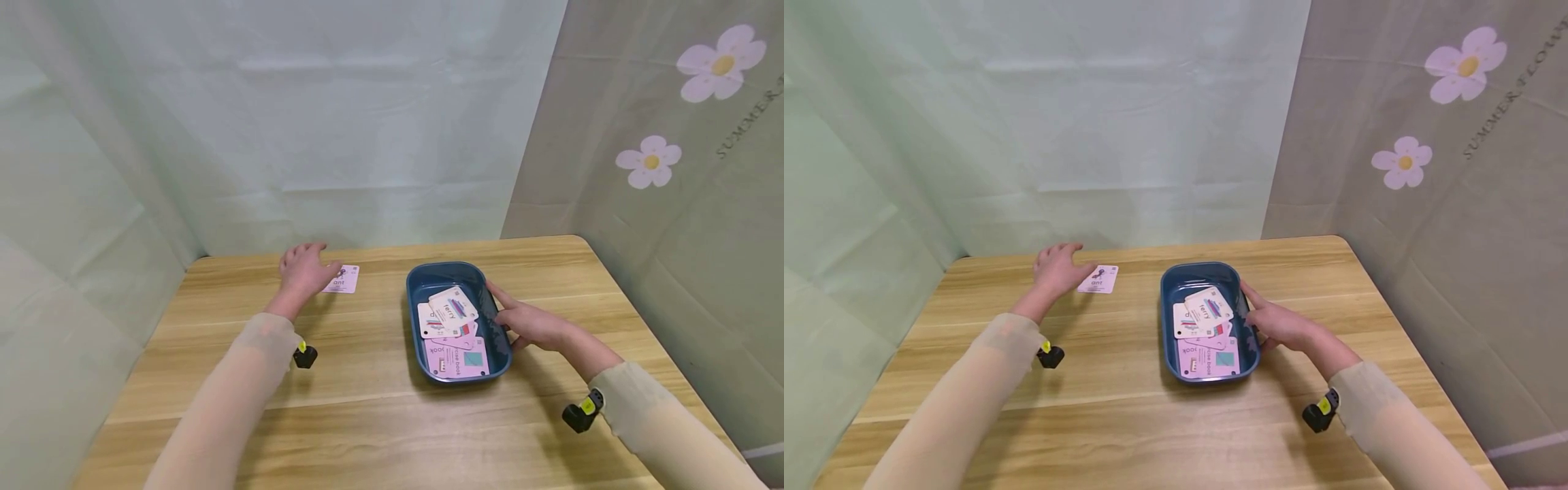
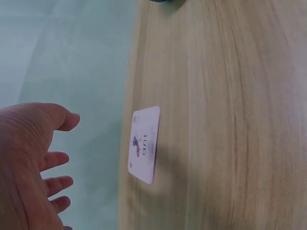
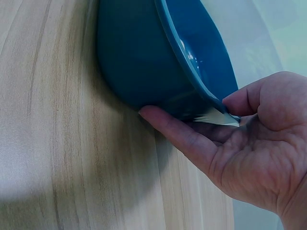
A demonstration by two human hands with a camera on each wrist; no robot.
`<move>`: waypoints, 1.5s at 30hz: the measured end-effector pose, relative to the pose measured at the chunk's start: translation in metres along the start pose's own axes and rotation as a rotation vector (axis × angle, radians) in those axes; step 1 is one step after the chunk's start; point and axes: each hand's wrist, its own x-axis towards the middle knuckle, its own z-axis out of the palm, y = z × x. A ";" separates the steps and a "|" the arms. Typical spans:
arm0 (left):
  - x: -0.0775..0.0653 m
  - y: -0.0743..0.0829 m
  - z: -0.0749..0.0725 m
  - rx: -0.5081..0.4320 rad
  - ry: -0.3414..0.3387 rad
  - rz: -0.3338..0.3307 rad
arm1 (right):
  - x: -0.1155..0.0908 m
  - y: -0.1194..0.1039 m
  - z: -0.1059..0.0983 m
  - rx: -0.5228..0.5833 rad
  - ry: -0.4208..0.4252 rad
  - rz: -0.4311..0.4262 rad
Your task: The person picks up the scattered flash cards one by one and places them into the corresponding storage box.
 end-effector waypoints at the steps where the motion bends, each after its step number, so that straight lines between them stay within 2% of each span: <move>1: 0.000 -0.001 0.001 0.011 -0.002 -0.002 | 0.000 0.000 0.000 0.002 -0.001 0.000; 11: -0.002 -0.004 0.021 0.144 -0.065 -0.040 | -0.002 0.004 -0.002 0.002 0.007 -0.003; 21: -0.004 -0.006 0.037 0.173 -0.069 -0.109 | -0.002 0.003 -0.003 -0.007 0.013 -0.001; 29: -0.006 -0.009 0.050 0.193 -0.061 -0.190 | 0.002 0.000 -0.002 -0.014 -0.011 -0.006; 38: -0.012 -0.012 0.059 0.219 -0.019 -0.207 | 0.002 0.003 0.000 0.022 -0.013 0.002; 45: -0.016 -0.013 0.062 0.191 -0.039 -0.182 | -0.003 0.010 0.001 0.009 0.012 0.005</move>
